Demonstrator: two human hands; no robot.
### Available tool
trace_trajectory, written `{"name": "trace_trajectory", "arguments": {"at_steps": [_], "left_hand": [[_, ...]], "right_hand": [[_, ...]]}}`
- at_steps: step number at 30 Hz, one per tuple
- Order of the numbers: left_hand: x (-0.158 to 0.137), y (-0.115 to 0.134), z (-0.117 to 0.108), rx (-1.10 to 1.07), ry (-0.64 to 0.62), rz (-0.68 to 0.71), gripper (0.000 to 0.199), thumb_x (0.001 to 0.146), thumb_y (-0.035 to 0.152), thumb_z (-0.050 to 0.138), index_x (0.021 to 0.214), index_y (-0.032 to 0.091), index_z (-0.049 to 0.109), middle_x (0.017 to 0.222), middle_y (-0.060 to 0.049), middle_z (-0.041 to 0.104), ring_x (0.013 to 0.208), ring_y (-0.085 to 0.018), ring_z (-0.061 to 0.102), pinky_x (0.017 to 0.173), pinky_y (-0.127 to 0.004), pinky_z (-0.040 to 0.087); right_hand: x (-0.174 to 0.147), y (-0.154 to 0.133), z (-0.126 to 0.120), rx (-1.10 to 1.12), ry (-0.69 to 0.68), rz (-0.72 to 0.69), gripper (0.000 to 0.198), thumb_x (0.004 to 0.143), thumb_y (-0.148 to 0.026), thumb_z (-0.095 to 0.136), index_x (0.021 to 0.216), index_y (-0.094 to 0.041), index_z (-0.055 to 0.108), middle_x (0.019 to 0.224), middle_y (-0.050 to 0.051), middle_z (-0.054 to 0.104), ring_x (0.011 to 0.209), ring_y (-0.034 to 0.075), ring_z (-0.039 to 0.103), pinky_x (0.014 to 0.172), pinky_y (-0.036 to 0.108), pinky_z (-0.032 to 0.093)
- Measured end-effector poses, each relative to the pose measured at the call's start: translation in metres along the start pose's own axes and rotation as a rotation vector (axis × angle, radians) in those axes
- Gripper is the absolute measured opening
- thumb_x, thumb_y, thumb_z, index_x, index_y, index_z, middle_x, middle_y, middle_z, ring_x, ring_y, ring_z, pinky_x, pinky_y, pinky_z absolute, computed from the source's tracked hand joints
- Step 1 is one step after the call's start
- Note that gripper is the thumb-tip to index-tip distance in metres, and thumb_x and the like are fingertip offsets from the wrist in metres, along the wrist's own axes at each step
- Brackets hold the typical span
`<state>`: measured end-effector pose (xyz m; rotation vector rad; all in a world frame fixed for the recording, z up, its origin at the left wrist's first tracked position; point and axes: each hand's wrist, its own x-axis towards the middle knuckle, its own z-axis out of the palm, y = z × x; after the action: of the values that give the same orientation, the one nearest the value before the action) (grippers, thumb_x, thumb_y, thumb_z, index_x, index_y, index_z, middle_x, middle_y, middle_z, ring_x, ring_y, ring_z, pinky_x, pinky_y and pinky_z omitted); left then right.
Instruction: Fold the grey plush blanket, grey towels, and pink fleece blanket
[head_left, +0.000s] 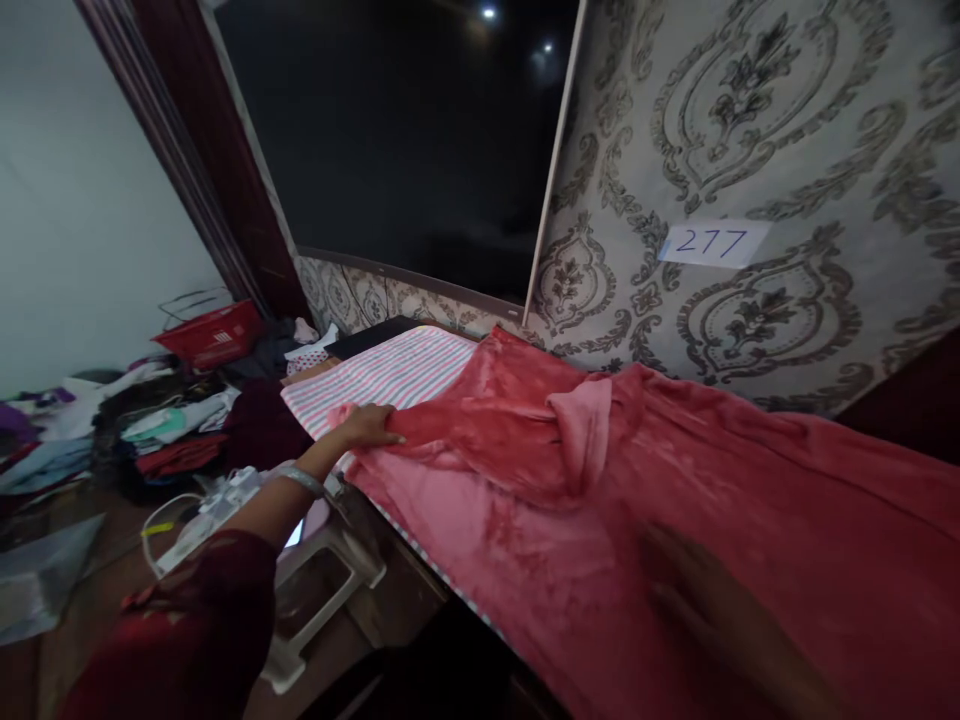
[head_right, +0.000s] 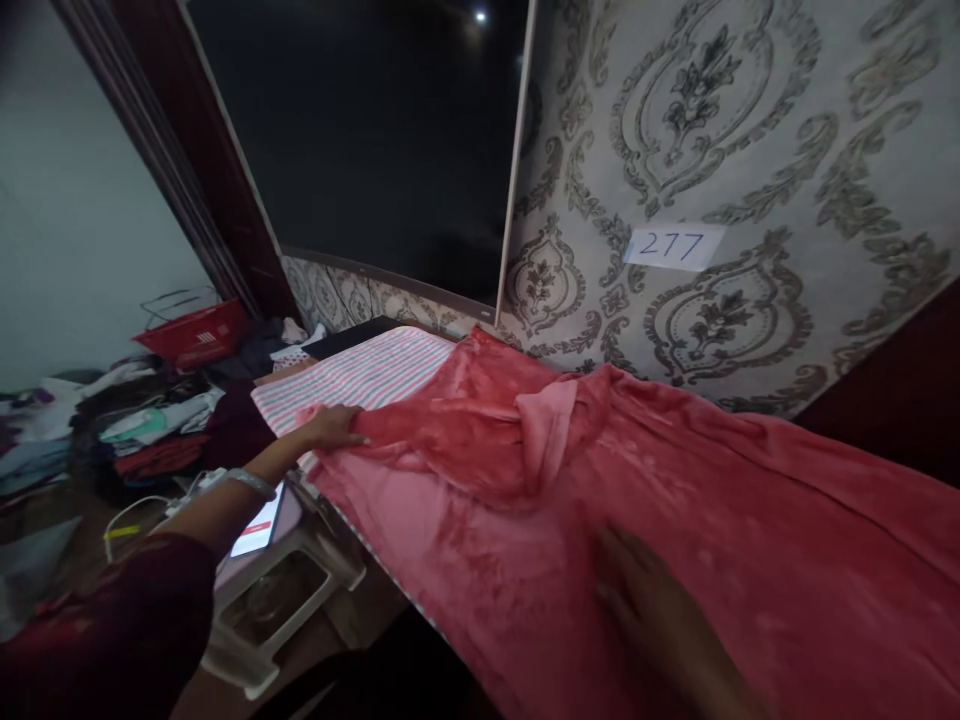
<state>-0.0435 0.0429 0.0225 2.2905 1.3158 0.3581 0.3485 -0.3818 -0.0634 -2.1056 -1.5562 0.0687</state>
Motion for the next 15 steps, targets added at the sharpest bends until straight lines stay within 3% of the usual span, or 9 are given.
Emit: {"name": "trace_trajectory", "arguments": {"at_steps": [5, 8, 12, 15], "left_hand": [[-0.006, 0.015, 0.004, -0.052, -0.031, -0.038, 0.027, 0.05, 0.029, 0.083, 0.06, 0.023, 0.059, 0.063, -0.004, 0.063, 0.091, -0.035, 0.068, 0.088, -0.042, 0.048], [-0.014, 0.02, -0.005, -0.166, -0.037, -0.009, 0.021, 0.054, 0.031, 0.076, 0.069, 0.022, 0.065, 0.07, -0.005, 0.069, 0.082, -0.031, 0.069, 0.076, -0.037, 0.053], [-0.025, 0.02, -0.023, -0.408, -0.028, 0.014, 0.03, 0.052, 0.035, 0.074, 0.079, 0.021, 0.068, 0.082, -0.008, 0.076, 0.082, -0.032, 0.07, 0.071, -0.036, 0.057], [-0.032, 0.013, -0.041, -0.395, -0.015, 0.03, 0.035, 0.051, 0.036, 0.074, 0.082, 0.02, 0.069, 0.088, -0.007, 0.077, 0.088, -0.033, 0.071, 0.078, -0.036, 0.058]], "right_hand": [[0.068, -0.025, -0.01, 0.028, 0.019, -0.016, 0.06, 0.091, -0.051, 0.042, 0.139, -0.018, 0.058, 0.142, 0.013, 0.06, 0.126, 0.032, 0.059, 0.105, 0.048, 0.049], [0.115, -0.052, -0.008, 0.155, 0.063, 0.085, 0.066, 0.09, -0.048, 0.047, 0.146, -0.015, 0.048, 0.135, 0.016, 0.062, 0.111, 0.029, 0.067, 0.096, 0.043, 0.053], [0.161, -0.088, 0.002, 0.138, 0.135, 0.214, 0.078, 0.084, -0.045, 0.062, 0.151, -0.011, 0.04, 0.146, 0.022, 0.051, 0.129, 0.035, 0.054, 0.105, 0.046, 0.045], [0.187, -0.101, 0.013, 0.269, 0.168, 0.294, 0.069, 0.074, -0.028, 0.069, 0.139, -0.011, 0.055, 0.133, 0.022, 0.061, 0.124, 0.037, 0.057, 0.103, 0.047, 0.045]]}}
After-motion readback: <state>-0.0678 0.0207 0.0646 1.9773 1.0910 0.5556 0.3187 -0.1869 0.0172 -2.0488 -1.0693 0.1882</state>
